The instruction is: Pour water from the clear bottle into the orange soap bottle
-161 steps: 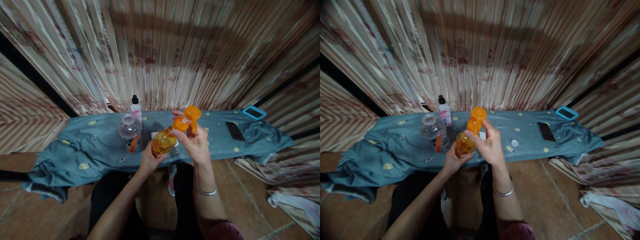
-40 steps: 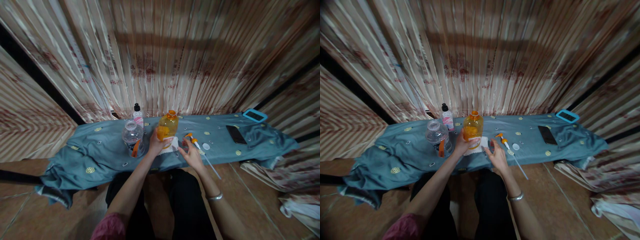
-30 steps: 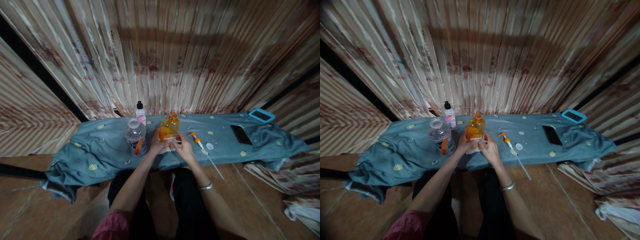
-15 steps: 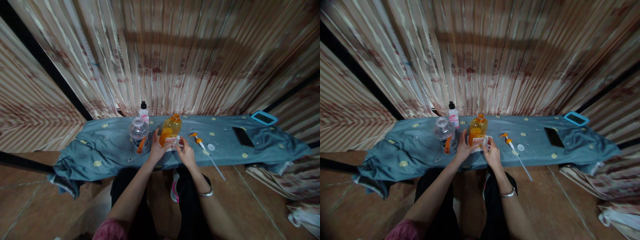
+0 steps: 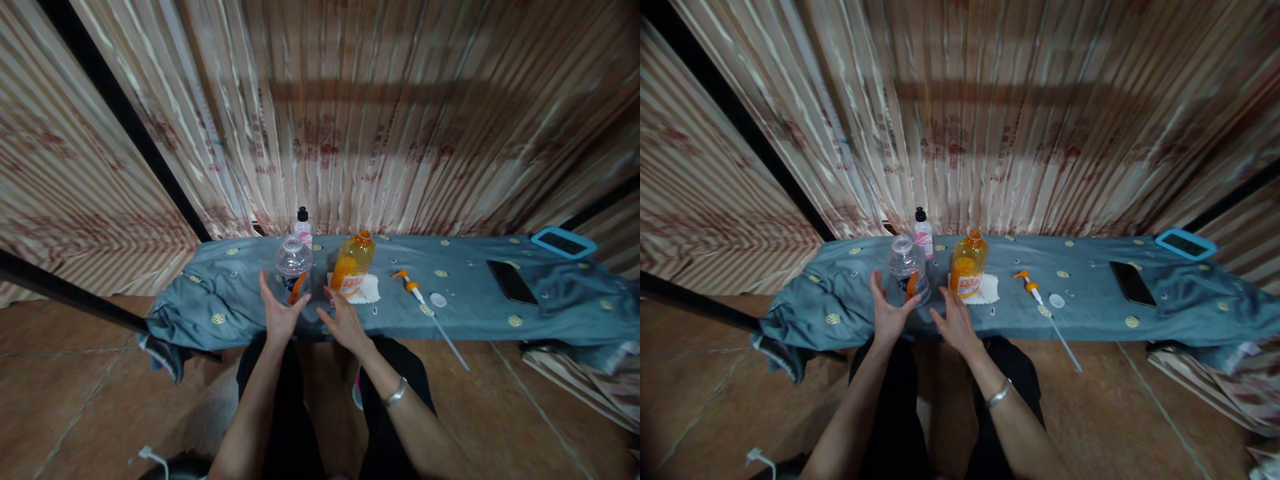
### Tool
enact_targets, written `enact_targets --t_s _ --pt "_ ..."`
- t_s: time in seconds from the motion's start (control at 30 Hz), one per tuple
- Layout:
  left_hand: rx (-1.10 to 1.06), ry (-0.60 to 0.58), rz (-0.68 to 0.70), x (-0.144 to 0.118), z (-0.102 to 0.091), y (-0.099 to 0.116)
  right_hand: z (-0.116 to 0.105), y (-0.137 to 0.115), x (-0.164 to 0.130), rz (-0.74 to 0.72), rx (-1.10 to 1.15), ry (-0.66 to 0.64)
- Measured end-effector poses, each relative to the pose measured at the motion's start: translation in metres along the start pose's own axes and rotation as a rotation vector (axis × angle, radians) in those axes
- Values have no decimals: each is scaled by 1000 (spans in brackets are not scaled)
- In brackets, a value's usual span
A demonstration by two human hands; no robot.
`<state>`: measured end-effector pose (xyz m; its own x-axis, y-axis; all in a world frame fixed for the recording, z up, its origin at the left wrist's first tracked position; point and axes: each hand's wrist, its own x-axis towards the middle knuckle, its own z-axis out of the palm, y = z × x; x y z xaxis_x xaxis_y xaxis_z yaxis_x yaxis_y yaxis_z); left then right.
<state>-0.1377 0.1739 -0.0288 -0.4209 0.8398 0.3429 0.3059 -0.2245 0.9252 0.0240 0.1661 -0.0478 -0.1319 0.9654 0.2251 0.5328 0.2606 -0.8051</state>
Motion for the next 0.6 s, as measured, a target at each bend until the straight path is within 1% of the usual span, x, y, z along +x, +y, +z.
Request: enact_targets --t_s 0.07,0.13,0.2,0.27,0.33,0.47,0.53,0.6 --pt "-20 -48 -60 17 10 -2 18 -3 15 -25 47 -25" --pt "-34 -81 -92 28 20 -6 34 -3 27 -31 102 -41" --pt "-15 -81 -125 34 26 -9 47 -1 35 -29 164 -61" --pt "54 -77 -159 36 29 -11 55 1 38 -13 227 -67" --pt "93 -62 -162 37 29 -11 58 2 39 5 288 -67" --pt "68 -53 -138 36 22 -6 53 3 34 66 435 -51" --pt "45 -49 -139 34 18 1 48 5 30 125 539 -27" --pt "-17 -70 -125 30 12 11 41 7 24 201 672 1"
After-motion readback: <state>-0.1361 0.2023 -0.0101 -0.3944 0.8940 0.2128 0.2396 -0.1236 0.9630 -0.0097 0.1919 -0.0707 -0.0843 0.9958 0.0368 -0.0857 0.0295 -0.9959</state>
